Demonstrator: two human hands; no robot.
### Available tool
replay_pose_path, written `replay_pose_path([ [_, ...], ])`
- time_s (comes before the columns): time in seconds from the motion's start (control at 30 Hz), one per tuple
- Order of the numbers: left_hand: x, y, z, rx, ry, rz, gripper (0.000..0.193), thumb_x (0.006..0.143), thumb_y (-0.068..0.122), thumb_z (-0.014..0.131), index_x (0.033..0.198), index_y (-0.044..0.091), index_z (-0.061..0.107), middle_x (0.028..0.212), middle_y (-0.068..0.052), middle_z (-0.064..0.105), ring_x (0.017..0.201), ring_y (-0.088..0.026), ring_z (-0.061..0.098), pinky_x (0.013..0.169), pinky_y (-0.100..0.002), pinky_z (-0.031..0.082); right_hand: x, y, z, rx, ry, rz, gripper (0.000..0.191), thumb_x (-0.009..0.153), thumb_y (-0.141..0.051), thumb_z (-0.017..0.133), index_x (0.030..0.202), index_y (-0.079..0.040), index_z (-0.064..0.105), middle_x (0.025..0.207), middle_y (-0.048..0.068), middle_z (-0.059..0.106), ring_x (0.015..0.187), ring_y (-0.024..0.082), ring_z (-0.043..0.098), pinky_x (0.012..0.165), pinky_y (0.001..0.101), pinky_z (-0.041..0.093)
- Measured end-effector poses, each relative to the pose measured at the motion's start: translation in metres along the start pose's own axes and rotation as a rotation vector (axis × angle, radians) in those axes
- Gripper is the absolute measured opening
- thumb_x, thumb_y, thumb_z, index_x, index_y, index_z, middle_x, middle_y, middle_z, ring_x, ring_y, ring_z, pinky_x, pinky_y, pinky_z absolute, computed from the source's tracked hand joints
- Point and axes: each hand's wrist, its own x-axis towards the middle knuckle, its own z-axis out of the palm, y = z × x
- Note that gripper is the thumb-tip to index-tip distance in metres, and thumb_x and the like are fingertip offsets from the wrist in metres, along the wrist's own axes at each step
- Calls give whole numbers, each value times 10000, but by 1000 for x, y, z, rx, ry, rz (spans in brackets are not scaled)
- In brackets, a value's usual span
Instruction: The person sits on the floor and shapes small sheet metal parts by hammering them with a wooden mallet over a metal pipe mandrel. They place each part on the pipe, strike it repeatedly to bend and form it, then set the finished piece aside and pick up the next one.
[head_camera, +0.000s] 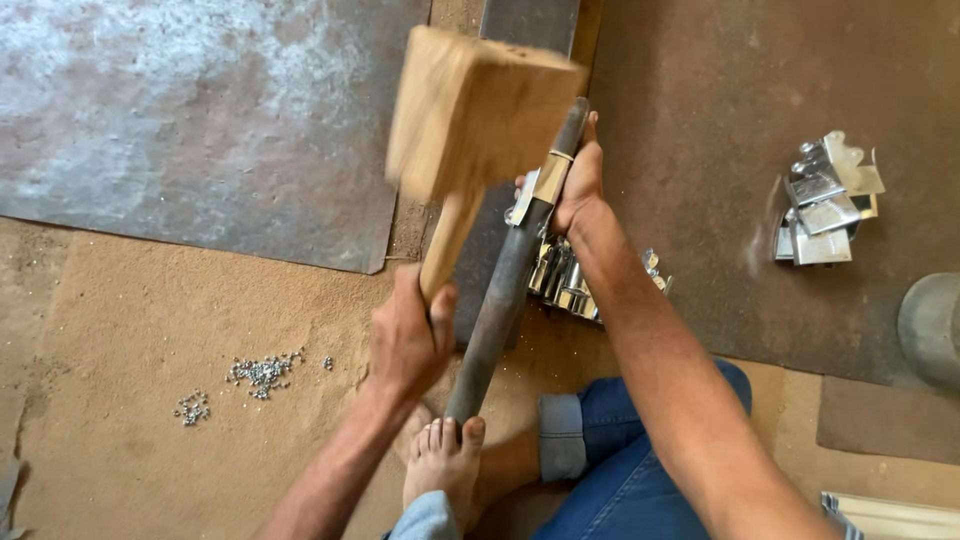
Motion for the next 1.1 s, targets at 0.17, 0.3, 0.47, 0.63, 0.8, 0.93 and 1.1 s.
replay_pose_path([
  [0.17,-2,5,0,137,-229,-135,263,1097,278,511,1109,17,487,699,-111,612,487,-219,578,397,-367,489,5,4,-9,145,-350,-22,717,922,-737,395,1201,-106,590,1033,109,640,927,275,642,813,472,567],
  [0.3,-6,8,0,130,-125,27,219,1097,254,495,1089,36,510,678,-66,579,430,-147,509,342,-306,434,5,15,-15,61,-270,-47,640,960,-662,472,1223,-93,597,1078,82,654,989,229,651,903,434,570],
  [0.47,-16,8,-3,69,-88,113,246,1140,276,519,1077,41,486,717,-69,566,497,-147,537,357,-278,458,11,11,-15,186,-560,21,714,941,-741,393,1059,-83,645,908,59,690,844,204,700,814,384,600],
  [0.63,-42,6,-17,207,-193,-277,233,1041,266,573,1080,42,522,636,-73,583,414,-165,522,307,-333,423,-9,6,-5,-51,186,-97,960,791,-941,197,772,-78,619,628,76,646,505,220,637,465,392,550],
  [0.8,-79,3,-34,119,-80,-338,256,995,242,613,1101,22,535,638,-127,595,469,-228,594,407,-398,459,-76,34,28,-265,119,-143,696,908,-769,417,929,-101,611,680,83,654,562,212,662,531,365,567],
  [0.93,-99,-1,-41,119,-50,-350,264,969,232,658,1083,23,545,630,-110,607,490,-241,623,439,-393,480,-25,-32,38,-410,144,-202,531,927,-545,689,975,-25,592,677,94,656,562,208,681,516,392,614],
  [1.1,-107,-3,-40,114,-76,-446,271,951,249,659,1055,33,534,619,-94,619,501,-212,623,450,-382,485,50,-161,-4,-2054,85,-1520,90,1009,-281,710,1036,-242,632,932,-34,699,787,143,720,649,379,596],
])
